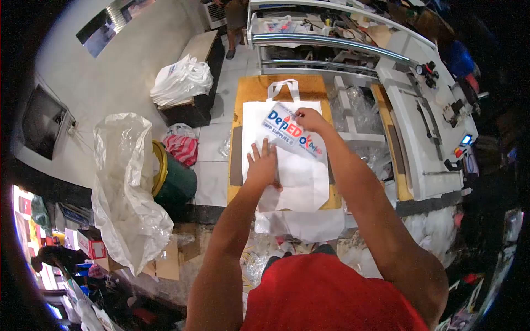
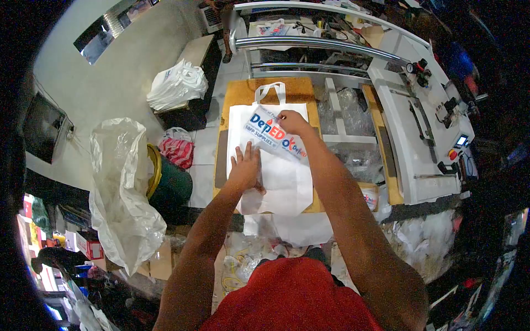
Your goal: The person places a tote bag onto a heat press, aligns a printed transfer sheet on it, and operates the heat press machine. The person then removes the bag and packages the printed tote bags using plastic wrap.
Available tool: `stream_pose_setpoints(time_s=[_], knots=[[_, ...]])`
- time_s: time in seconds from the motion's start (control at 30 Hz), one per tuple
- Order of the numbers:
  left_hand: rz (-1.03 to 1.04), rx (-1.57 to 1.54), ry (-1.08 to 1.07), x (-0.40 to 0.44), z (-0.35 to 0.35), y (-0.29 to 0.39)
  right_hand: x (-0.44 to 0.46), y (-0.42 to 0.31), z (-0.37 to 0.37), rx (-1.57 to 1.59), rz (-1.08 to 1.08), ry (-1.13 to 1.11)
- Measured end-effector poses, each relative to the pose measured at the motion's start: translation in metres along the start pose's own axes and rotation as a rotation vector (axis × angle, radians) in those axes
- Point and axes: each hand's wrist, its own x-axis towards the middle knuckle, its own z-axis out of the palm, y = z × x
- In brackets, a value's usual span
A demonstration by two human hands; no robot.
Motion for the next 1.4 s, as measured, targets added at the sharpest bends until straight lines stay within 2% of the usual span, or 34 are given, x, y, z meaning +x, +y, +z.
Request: stream_pose_setpoints(time_s=[0.03,0.1,0.17,0.23,0.33,0.4,0.47,0.53,0.57,0.6,0.77,1.07,1.4], knots=[[0.000,0.002,-0.001,0.002,0.012,-0.004,-0.003,-0.017,-0.008,-0.127,-0.003,-0.029],[0.057,0.154,0.220,0.006,0.033,-0.010,0.004,-0.028,-0.007,-0.206,-0.013,-0.118],[0.050,0.143,0.205,0.001,0.034,-0.008,0.012,-0.031,0.000,-0.287,-0.029,-0.212],[0.042,0.136,0.195,-0.009,0.022,-0.003,0.019,-0.028,0.015,-0.426,-0.155,-0.361],[0.080,0.116,0.233,-0.016,0.018,-0.001,0.016,-0.031,0.043,-0.375,-0.190,-0.345],[0.089,0.084,0.347,-0.014,0.026,-0.005,-0.001,-0.043,0.050,-0.261,-0.126,-0.330],[0.076,0.090,0.376,0.000,0.050,-0.017,-0.040,-0.076,0.039,-0.352,-0.066,0.112],[0.070,0.090,0.406,0.002,0.043,-0.015,-0.074,-0.066,0.034,-0.263,-0.138,0.248],[0.021,0.031,0.255,-0.008,0.018,-0.008,-0.099,-0.062,0.035,-0.260,-0.159,0.328],[-0.027,-0.027,0.102,-0.012,0.005,-0.004,-0.126,-0.057,0.042,-0.295,-0.147,0.352],[-0.025,-0.061,0.059,-0.008,0.009,-0.008,-0.198,-0.047,0.058,-0.349,-0.097,0.390],[0.023,-0.087,0.081,-0.007,0.015,-0.012,-0.196,-0.038,0.067,-0.394,-0.092,0.469],[0.013,-0.026,0.053,-0.007,0.016,-0.014,-0.192,-0.041,0.070,-0.387,-0.070,0.462]])
